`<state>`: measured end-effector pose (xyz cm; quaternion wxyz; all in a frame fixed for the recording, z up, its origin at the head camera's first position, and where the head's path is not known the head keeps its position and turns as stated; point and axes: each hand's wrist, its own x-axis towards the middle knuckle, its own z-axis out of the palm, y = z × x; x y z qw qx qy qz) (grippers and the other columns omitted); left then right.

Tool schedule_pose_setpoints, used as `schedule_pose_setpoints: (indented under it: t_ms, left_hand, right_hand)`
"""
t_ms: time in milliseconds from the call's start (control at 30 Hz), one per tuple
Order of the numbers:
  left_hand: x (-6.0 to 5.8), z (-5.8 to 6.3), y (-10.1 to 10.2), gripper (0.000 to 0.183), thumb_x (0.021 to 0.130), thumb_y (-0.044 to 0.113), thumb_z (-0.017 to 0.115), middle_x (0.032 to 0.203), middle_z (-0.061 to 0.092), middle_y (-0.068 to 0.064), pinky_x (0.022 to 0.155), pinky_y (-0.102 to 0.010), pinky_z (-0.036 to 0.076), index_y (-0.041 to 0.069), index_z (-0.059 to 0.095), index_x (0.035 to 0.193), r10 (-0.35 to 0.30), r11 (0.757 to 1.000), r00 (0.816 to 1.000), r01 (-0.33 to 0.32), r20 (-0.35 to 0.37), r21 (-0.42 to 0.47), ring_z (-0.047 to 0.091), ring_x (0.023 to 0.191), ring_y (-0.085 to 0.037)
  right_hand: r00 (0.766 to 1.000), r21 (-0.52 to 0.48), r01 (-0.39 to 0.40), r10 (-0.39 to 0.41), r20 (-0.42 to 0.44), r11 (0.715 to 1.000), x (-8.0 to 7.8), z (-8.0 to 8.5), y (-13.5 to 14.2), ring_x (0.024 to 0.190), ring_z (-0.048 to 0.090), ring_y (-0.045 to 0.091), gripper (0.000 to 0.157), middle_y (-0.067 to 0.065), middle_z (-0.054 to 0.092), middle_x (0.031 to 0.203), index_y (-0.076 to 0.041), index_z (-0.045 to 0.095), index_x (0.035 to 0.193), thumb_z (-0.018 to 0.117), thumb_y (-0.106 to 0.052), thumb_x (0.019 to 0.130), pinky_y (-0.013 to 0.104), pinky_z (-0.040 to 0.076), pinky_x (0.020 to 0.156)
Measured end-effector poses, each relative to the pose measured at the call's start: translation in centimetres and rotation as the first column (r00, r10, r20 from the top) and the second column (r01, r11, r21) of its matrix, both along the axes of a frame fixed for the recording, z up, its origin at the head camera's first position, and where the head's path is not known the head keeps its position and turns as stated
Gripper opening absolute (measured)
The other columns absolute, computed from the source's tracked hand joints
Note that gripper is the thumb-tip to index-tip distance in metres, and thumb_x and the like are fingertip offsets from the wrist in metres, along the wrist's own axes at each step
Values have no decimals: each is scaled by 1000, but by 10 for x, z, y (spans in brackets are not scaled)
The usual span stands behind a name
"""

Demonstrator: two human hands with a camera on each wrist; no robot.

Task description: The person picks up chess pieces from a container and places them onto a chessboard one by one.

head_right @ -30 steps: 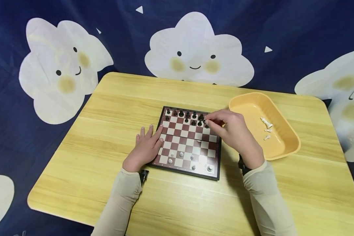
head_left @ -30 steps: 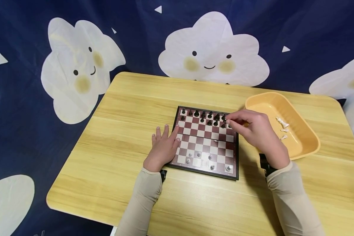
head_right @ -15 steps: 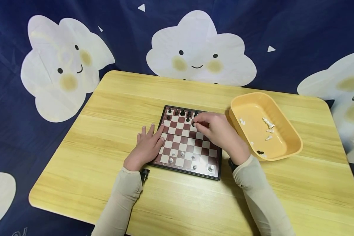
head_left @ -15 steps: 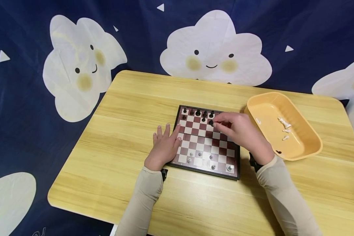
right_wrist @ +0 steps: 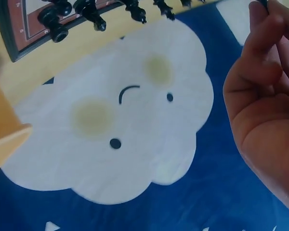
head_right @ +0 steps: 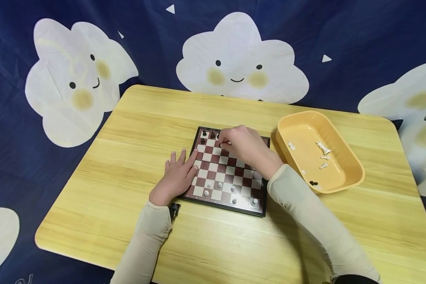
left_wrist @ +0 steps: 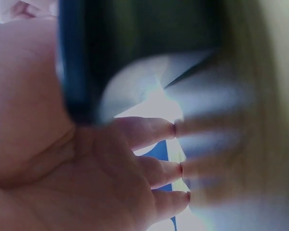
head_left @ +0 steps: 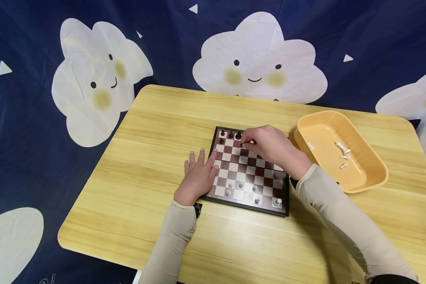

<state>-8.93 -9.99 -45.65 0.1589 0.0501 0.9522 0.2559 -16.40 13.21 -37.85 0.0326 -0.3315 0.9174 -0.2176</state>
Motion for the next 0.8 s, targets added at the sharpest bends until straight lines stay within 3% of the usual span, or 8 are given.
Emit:
schedule_pose_setpoints:
  t_ms: [300,667,800]
  left_hand:
    - [1,1,-1,56,113,32,38,169,13,-27,121,-67,1,23,26,166,1,1000,1000,-1,7,11,-5,154,-52]
    - [0,2,-1,56,113,33,38,169,14,-27,121,-67,2,23,25,167,-7,1000,1000,7,6,-9,-4,154,-53]
    - [0,1,-1,56,113,33,37,169,14,-27,121,-67,2,23,25,167,-9,1000,1000,9,6,-13,-4,154,-53]
  right_hand:
    - [1000,133,-21,23,-15,991,-16,-9,-21,85,72,19,8,1,78,96,-10,79,100,76,-7,95,43,58,75]
    - [998,193,-45,54,-45,980,-26,-21,-27,80,71,21,7,2,77,94,-10,77,95,74,-5,95,43,58,70]
    - [997,206,-52,64,-53,977,-28,-25,-27,70,63,18,15,-1,71,82,-12,72,83,73,-3,95,41,54,64]
